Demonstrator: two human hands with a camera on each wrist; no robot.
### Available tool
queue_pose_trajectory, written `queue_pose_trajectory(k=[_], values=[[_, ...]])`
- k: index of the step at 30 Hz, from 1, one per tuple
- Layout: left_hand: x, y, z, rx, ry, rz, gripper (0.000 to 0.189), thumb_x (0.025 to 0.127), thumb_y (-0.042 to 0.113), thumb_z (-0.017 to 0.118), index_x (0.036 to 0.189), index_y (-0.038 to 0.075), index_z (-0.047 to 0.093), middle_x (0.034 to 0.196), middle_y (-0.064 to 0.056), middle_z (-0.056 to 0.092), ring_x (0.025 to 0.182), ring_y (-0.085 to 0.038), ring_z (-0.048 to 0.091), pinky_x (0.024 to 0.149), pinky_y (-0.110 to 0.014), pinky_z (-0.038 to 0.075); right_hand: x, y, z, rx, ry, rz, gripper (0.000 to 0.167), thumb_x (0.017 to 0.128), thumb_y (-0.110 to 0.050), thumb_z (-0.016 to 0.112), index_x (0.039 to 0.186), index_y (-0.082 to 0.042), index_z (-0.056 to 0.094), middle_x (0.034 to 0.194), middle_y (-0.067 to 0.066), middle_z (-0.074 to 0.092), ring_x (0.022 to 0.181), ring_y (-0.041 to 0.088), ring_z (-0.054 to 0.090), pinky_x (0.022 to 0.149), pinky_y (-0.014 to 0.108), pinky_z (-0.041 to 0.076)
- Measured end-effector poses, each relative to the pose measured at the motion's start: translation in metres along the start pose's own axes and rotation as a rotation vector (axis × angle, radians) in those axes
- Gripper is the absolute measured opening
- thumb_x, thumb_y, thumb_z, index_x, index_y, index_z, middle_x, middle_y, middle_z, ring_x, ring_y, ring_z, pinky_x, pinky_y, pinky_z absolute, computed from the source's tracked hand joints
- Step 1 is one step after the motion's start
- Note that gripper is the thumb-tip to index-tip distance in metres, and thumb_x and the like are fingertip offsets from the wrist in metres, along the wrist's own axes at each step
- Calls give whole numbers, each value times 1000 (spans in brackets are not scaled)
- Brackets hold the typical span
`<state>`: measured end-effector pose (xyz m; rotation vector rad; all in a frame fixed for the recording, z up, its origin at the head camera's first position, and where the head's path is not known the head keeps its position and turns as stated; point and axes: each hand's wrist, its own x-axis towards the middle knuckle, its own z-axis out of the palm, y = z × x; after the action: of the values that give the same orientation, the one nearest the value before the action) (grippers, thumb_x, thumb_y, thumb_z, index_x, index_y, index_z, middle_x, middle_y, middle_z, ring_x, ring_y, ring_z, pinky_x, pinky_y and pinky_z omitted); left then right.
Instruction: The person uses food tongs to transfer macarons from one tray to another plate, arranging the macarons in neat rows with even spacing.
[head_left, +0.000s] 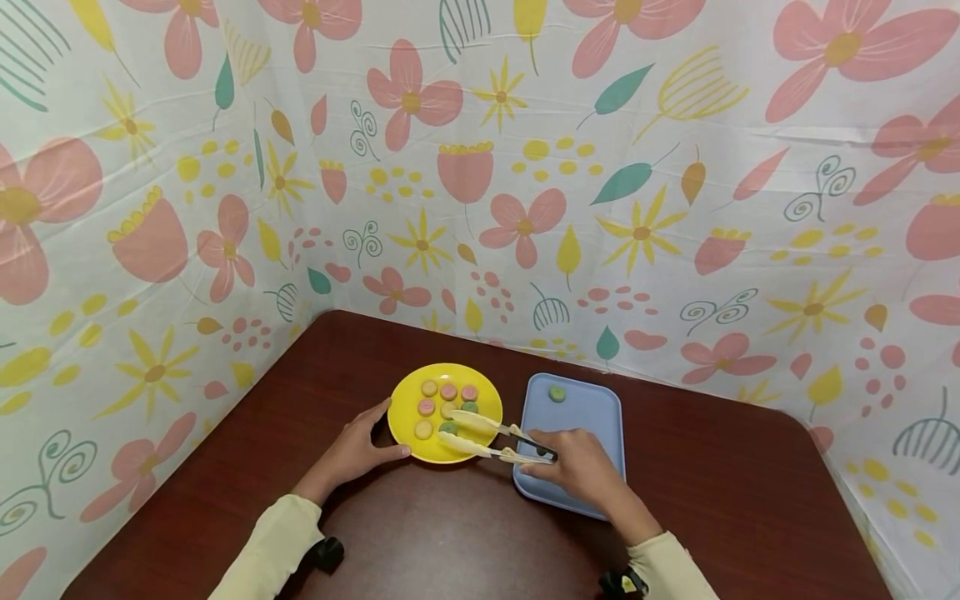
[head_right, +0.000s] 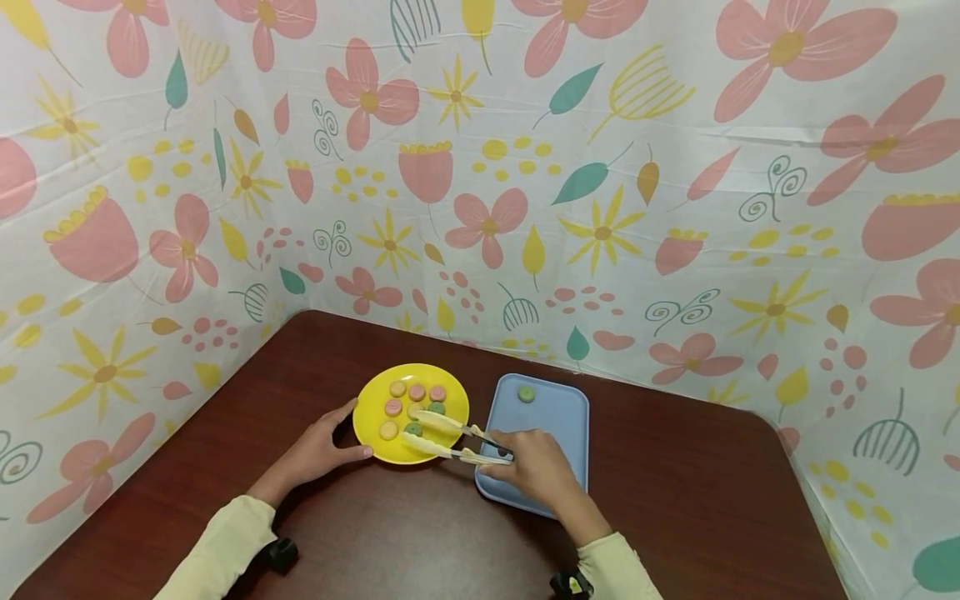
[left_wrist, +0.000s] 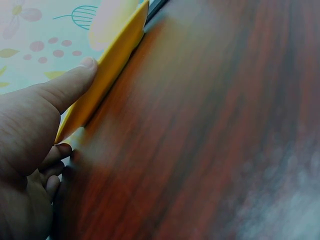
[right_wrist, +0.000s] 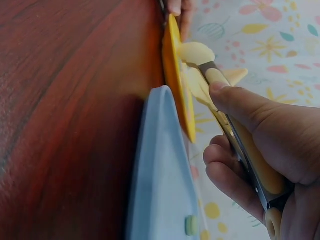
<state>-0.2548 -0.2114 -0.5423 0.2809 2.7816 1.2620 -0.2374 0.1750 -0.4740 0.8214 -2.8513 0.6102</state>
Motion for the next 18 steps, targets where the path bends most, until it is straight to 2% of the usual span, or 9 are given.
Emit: queue_pose_trajectory(k=[2, 7, 9, 10, 13, 15, 18], values=[[0, 1, 0, -1, -1, 3, 110, 81, 59, 80, 163, 8, 26, 165, -15, 31, 152, -39, 28, 117, -61, 31, -2, 1, -7, 15, -9, 18, 55, 83, -42, 84, 124, -7, 75, 83, 6, 76, 58, 3, 52, 57, 25, 46], [0, 1, 0, -11, 0, 3, 110, 82, 58, 81, 163, 8, 26, 165, -15, 31, 152, -39, 27, 117, -63, 30, -8, 7, -29, 39, 3, 58, 55, 83, -38, 85, 127, -8, 74, 81, 5, 75, 53, 3, 36, 53, 23, 38], [0, 1, 0, -14, 0, 3, 110, 82, 58, 81, 163, 8, 26, 165, -15, 31, 152, -39, 27, 117, -63, 30, -11, 10, -39, 36, 11, 76, 56, 83, -39, 85, 128, -9, 74, 78, 0, 74, 53, 2, 36, 51, 22, 36], [0, 1, 0, -17, 0, 3, 110, 82, 57, 81, 163, 8, 26, 165, -15, 31, 152, -39, 27, 117, -63, 30, -13, 13, -44, 32, 12, 80, 56, 83, -40, 85, 128, -8, 73, 72, -3, 70, 53, 2, 34, 49, 22, 34], [-1, 0, 0, -24, -3, 7, 110, 81, 57, 81, 163, 9, 26, 165, -14, 31, 152, -39, 27, 117, -62, 30, -18, 21, -57, 37, 16, 110, 59, 83, -40, 85, 130, -8, 71, 55, -11, 49, 49, 3, 29, 46, 22, 29], [-1, 0, 0, -27, -4, 9, 110, 81, 57, 81, 163, 9, 26, 165, -14, 31, 152, -39, 27, 117, -62, 31, -21, 27, -64, 34, 25, 119, 60, 83, -40, 85, 131, -7, 71, 53, -12, 43, 49, 3, 29, 46, 22, 29], [-1, 0, 0, -24, -1, 8, 110, 81, 58, 81, 163, 9, 26, 165, -14, 31, 152, -39, 27, 116, -62, 32, -26, 39, -73, 26, 31, 143, 63, 83, -43, 84, 131, -5, 70, 55, -11, 46, 50, 4, 35, 46, 22, 32]])
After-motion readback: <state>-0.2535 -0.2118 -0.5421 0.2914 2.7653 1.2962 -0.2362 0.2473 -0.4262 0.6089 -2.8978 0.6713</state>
